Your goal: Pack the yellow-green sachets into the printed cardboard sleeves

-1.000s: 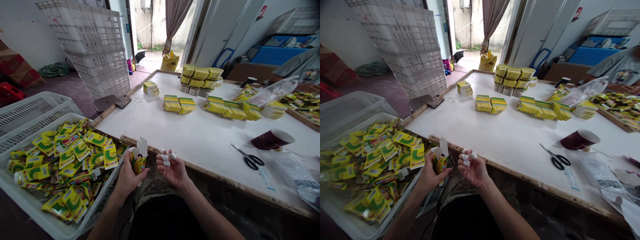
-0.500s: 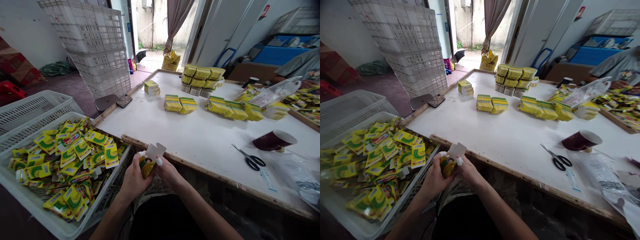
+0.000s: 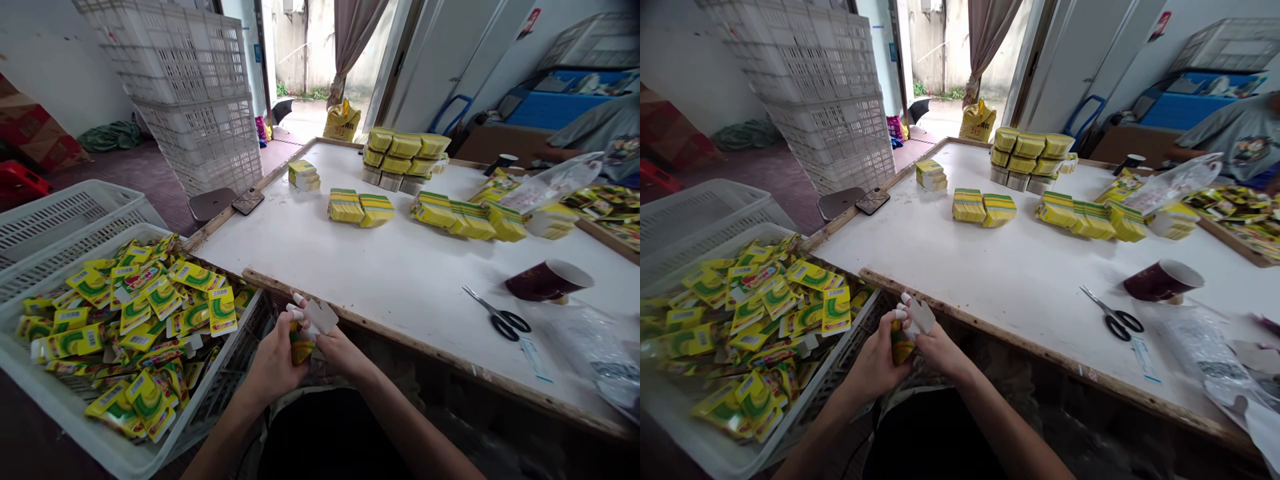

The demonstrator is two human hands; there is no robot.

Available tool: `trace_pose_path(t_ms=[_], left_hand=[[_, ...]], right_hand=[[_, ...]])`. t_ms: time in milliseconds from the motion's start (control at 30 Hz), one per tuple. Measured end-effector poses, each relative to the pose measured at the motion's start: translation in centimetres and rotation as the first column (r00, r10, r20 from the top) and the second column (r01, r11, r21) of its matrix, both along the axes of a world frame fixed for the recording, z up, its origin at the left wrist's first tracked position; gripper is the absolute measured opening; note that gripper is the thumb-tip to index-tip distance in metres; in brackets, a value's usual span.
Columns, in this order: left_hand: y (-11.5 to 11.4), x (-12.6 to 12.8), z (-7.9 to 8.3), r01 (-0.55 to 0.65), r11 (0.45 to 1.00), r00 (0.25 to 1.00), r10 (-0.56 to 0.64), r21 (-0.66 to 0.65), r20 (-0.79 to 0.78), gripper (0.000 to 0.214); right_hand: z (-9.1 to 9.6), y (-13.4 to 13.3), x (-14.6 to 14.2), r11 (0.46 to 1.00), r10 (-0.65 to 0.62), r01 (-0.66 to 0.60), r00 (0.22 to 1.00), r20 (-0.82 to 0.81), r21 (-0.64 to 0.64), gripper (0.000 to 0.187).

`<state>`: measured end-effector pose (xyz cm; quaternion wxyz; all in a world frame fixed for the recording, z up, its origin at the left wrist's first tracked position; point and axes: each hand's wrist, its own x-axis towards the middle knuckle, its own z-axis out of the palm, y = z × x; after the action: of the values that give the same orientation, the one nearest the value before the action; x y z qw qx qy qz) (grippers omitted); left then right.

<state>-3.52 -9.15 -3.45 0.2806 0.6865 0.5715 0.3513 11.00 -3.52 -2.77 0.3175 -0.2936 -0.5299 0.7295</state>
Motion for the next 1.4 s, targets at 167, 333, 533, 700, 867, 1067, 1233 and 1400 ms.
trace_pose_path(t_ms=[167,333,533,700,867,1067,1233,1400], left_hand=[[0.5,0.1,-2.3,0.016,1.000,1.000,-0.016,0.014,-0.009,0.058],[1.0,-0.4,-2.9,-0.189,0.974,0.973,0.204,0.128,-0.111,0.063],[1.0,-1.9,-0.2,-0.249,0.968,0.947,0.247,0.019,-0.204,0.045],[0.8,-1.9,0.8,-0.238,0.968,0.959,0.221,-0.083,-0.179,0.048],[0.6,-2.1,1.7,-0.218,0.966,0.965,0.192,-0.141,-0.179,0.048],[0.4,-2.4,1.6,-0.187,0.970,0.967,0.153,-0.157,-0.204,0.047],[0.5,-2.4,1.8,-0.177,0.975,0.966,0.147,-0.132,-0.213,0.050],[-0.8,-5.9,1.3,-0.192,0.974,0.952,0.154,-0.123,-0.264,0.049]], right_hand=[[0.0,-1.1,0.3,0.824,-0.026,-0.146,0.956,0.293,0.548,0.063],[-1.5,-0.1,0.1,0.752,-0.212,-0.029,0.935,0.283,0.658,0.057],[-1.7,1.1,1.1,0.627,-0.184,-0.228,0.886,0.426,0.745,0.054],[-2.2,1.5,1.2,0.580,-0.204,-0.348,0.813,0.545,0.736,0.039],[-1.1,2.4,1.8,0.552,-0.125,-0.402,0.826,0.549,0.731,0.032],[-1.3,2.0,1.9,0.630,-0.062,-0.335,0.877,0.476,0.701,0.019],[-1.9,1.2,0.3,0.805,-0.159,-0.067,0.933,0.323,0.590,0.037],[-2.0,1.3,-0.7,0.842,-0.053,-0.095,0.965,0.257,0.531,0.070]])
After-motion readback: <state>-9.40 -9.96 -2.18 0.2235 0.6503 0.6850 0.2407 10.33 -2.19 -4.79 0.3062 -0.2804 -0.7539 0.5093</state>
